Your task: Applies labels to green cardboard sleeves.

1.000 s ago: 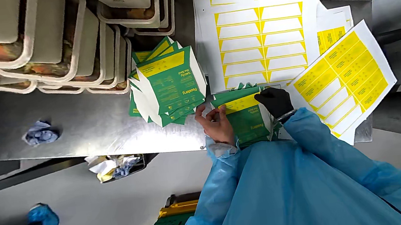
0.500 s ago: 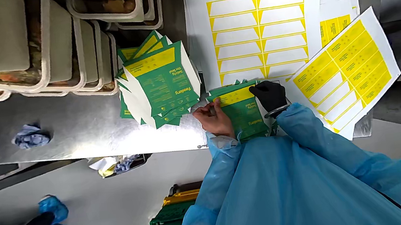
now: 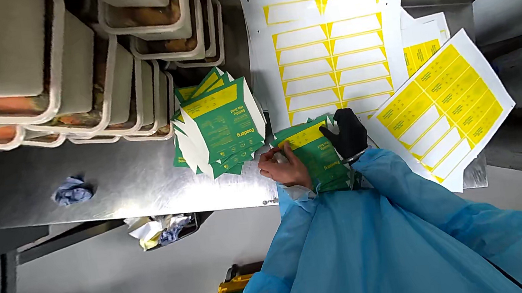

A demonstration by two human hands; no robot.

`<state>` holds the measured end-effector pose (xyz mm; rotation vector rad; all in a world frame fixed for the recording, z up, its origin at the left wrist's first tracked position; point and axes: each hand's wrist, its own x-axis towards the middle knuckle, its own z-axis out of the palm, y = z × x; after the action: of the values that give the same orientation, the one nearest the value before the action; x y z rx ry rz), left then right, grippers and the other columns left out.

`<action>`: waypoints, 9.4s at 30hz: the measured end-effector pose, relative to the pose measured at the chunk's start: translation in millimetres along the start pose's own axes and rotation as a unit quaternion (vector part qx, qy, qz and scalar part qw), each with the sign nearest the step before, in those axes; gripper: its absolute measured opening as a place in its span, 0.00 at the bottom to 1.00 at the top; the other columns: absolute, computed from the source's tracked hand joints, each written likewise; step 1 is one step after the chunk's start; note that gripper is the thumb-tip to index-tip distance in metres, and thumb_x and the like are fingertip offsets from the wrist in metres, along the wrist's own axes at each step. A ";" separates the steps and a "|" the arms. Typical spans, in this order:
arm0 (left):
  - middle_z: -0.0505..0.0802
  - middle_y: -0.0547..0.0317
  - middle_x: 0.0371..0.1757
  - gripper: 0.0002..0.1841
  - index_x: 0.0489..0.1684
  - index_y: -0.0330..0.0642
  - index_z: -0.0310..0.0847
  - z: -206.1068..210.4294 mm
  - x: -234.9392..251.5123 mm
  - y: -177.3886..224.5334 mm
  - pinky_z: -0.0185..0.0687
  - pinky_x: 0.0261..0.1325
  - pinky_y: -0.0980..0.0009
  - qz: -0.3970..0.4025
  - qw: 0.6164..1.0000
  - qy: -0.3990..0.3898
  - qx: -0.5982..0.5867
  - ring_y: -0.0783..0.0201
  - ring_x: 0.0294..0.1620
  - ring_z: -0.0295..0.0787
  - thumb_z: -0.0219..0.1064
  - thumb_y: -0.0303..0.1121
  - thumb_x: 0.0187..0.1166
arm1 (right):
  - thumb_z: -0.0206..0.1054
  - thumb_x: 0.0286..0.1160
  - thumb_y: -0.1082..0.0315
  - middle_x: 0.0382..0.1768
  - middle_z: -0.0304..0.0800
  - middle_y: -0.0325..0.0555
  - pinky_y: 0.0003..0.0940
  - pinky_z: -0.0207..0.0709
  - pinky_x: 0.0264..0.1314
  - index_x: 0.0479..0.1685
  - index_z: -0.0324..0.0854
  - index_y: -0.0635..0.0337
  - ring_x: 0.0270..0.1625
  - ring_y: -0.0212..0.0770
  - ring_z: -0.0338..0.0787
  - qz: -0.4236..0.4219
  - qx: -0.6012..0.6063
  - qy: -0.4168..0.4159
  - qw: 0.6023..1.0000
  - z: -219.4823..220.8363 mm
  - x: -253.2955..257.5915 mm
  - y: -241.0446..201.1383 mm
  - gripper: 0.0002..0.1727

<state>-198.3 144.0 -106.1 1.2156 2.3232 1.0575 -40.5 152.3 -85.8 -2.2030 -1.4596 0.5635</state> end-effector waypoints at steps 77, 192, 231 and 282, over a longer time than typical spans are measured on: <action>0.82 0.45 0.80 0.28 0.76 0.46 0.82 -114.2 153.1 -30.1 0.59 0.81 0.25 0.327 0.879 -0.203 0.282 0.30 0.85 0.67 0.72 0.50 0.80 | 0.57 0.87 0.61 0.58 0.96 0.41 0.42 0.89 0.60 0.61 0.91 0.48 0.58 0.41 0.96 -0.258 -0.014 0.093 0.962 -175.8 -181.1 313.7 0.17; 0.96 0.47 0.48 0.11 0.56 0.34 0.89 -87.7 -118.9 58.8 0.97 0.52 0.53 -0.091 0.851 -0.394 -0.336 0.52 0.46 0.97 0.63 0.29 0.88 | 0.75 0.73 0.49 0.42 0.93 0.38 0.40 0.85 0.36 0.53 0.89 0.50 0.38 0.37 0.90 0.038 0.149 0.030 0.988 -143.3 -104.9 79.9 0.18; 0.92 0.61 0.41 0.21 0.52 0.43 0.75 23.5 -14.1 7.1 0.78 0.60 0.62 0.098 0.992 -0.077 -0.034 0.58 0.53 0.85 0.82 0.37 0.70 | 0.76 0.69 0.50 0.26 0.89 0.43 0.52 0.81 0.41 0.29 0.88 0.55 0.33 0.45 0.89 0.171 0.141 0.021 0.975 -0.7 -53.6 39.5 0.17; 0.88 0.49 0.74 0.20 0.71 0.40 0.85 -139.6 -31.7 -2.1 0.83 0.74 0.50 0.491 0.702 -0.453 0.246 0.50 0.76 0.84 0.67 0.27 0.80 | 0.58 0.86 0.49 0.71 0.88 0.46 0.49 0.77 0.78 0.67 0.88 0.54 0.75 0.48 0.85 -0.237 -0.067 0.035 0.969 -136.5 -149.1 266.5 0.24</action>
<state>-260.0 52.5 -14.9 2.5346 1.0718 -0.1566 181.2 -97.1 -109.2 -1.8422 -1.9458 0.2275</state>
